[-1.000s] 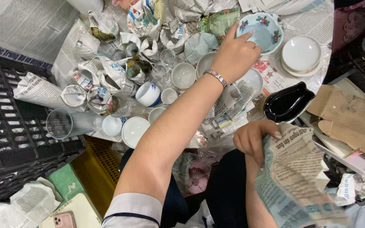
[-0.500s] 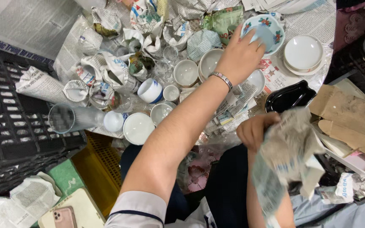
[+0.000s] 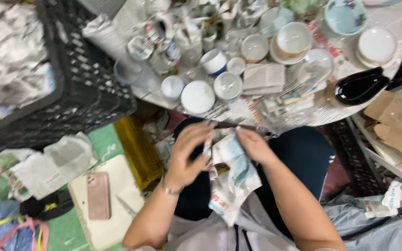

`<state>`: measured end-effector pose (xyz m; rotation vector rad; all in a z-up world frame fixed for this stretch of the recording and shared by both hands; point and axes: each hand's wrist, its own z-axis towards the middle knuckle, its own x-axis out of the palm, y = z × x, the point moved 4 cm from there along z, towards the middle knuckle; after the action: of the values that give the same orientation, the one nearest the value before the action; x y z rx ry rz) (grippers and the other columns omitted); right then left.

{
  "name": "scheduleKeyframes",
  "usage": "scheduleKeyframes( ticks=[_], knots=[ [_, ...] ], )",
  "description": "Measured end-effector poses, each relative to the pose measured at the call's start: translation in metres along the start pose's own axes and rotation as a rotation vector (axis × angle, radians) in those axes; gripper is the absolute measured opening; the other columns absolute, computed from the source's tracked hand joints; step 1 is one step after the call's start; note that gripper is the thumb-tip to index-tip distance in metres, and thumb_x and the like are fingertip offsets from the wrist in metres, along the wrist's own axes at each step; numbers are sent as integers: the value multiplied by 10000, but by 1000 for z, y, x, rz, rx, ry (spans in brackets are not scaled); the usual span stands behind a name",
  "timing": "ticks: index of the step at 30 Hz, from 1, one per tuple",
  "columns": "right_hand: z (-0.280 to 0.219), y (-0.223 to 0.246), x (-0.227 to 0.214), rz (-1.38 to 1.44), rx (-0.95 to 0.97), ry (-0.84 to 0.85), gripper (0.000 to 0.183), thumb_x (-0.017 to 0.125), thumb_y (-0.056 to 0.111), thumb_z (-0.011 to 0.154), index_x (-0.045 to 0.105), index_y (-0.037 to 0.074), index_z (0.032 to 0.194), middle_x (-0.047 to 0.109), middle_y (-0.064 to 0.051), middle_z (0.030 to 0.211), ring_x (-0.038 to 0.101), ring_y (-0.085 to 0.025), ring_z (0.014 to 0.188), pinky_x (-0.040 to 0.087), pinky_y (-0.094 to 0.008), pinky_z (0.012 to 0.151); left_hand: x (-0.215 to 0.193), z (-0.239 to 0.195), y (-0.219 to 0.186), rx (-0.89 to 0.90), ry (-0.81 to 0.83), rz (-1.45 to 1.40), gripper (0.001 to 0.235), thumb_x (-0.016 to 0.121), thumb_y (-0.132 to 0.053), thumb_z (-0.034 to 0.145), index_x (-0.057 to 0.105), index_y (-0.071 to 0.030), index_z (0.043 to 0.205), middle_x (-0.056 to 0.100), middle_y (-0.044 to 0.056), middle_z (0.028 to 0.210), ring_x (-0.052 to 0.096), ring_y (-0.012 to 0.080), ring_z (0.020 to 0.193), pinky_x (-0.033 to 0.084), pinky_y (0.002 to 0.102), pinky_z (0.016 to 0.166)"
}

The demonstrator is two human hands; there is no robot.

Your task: The person sits on the floor and wraps various ceramic dishes, including cups and bowls, with newspaper. They fold the newspaper around each item and place the wrapped items on a nearby table.

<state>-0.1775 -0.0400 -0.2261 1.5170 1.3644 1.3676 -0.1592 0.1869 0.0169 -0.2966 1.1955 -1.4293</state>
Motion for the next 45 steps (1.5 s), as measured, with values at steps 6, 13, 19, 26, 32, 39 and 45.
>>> scheduleKeyframes(
  ticks=[6,13,19,26,32,39,45],
  knots=[
    [-11,6,101,-154,72,44,356,537,300,1062,681,3,1195,692,21,1017,585,-69,937,507,-253,858,-25,-130,-15,-51,-367,522,473,775,-433,907,571,-78,1145,482,154,1244,462,354,1232,400,533,1076],
    [-40,-6,124,67,151,-140,387,506,320,1091,659,5,1258,688,-38,1097,601,-108,990,486,-262,885,-8,-170,-34,-78,-187,875,261,786,-323,846,721,-174,1050,623,33,1170,512,275,1158,397,503,951],
    [-69,34,131,-580,-223,-174,429,579,221,981,531,49,1371,642,-157,1227,640,-256,1111,473,-320,963,-3,-150,-15,-78,187,625,246,716,-273,972,713,-142,1181,631,91,1345,514,275,1370,394,516,1184],
    [-65,68,119,-546,-452,-186,607,628,179,866,444,-27,1407,561,-216,1268,565,-322,1192,426,-387,1016,27,-120,-4,-165,353,620,741,707,-638,771,585,-241,1385,506,178,1424,324,539,1396,200,707,1161],
    [-134,117,124,-837,-909,-279,206,603,177,1013,639,54,1175,682,-136,1157,629,-307,1166,479,-440,1056,44,-119,-4,-535,258,849,897,649,-716,760,461,-282,1522,380,275,1565,335,630,1356,304,655,1102],
    [-141,113,182,-1031,-761,276,348,687,236,871,686,115,1197,633,-144,1276,606,-366,1196,466,-499,1007,71,-126,18,-678,203,952,747,636,-594,936,478,-158,1522,461,443,1405,614,587,1008,534,508,671],
    [-97,113,133,-1089,-424,-60,541,692,235,886,579,75,1390,510,-201,1502,474,-383,1394,390,-527,1124,41,-145,13,-516,199,866,553,636,-443,1008,636,-167,1487,573,157,1321,554,340,1246,448,504,1067]
  ],
)
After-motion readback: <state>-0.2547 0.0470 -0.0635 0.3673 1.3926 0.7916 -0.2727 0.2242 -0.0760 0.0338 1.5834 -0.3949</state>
